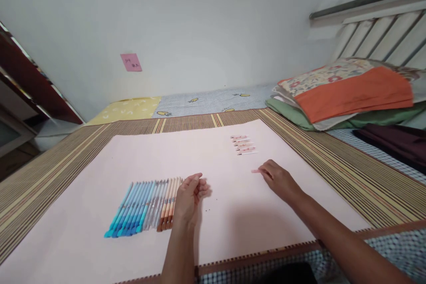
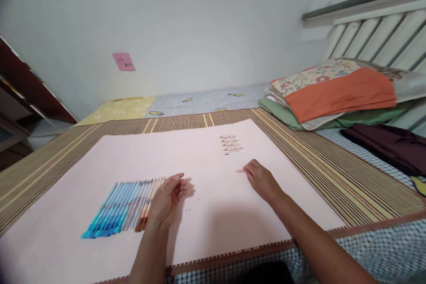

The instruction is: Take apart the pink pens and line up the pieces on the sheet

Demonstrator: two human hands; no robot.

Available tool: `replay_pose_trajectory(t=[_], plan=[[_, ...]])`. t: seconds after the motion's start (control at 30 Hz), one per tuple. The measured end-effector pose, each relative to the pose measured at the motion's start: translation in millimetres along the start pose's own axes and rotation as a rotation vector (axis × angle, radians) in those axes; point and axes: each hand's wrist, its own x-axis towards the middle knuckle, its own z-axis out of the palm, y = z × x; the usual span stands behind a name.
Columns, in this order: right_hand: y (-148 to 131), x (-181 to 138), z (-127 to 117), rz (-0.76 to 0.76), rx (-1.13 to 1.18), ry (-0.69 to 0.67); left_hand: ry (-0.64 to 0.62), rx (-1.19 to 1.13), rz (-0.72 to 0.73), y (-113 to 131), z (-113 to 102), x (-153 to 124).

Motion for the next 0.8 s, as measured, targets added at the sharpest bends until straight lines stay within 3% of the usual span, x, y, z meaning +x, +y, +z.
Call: replay_pose_trajectory(t=[0.63, 0.8], plan=[[-3, -15, 2, 0.068, -0.018, 0.080, -0.012, 0.001, 0.003, -4, -4, 5], [-3, -14, 1, 0.095, -0.014, 0.046, -0.018, 0.002, 0.008, -4, -4, 4]])
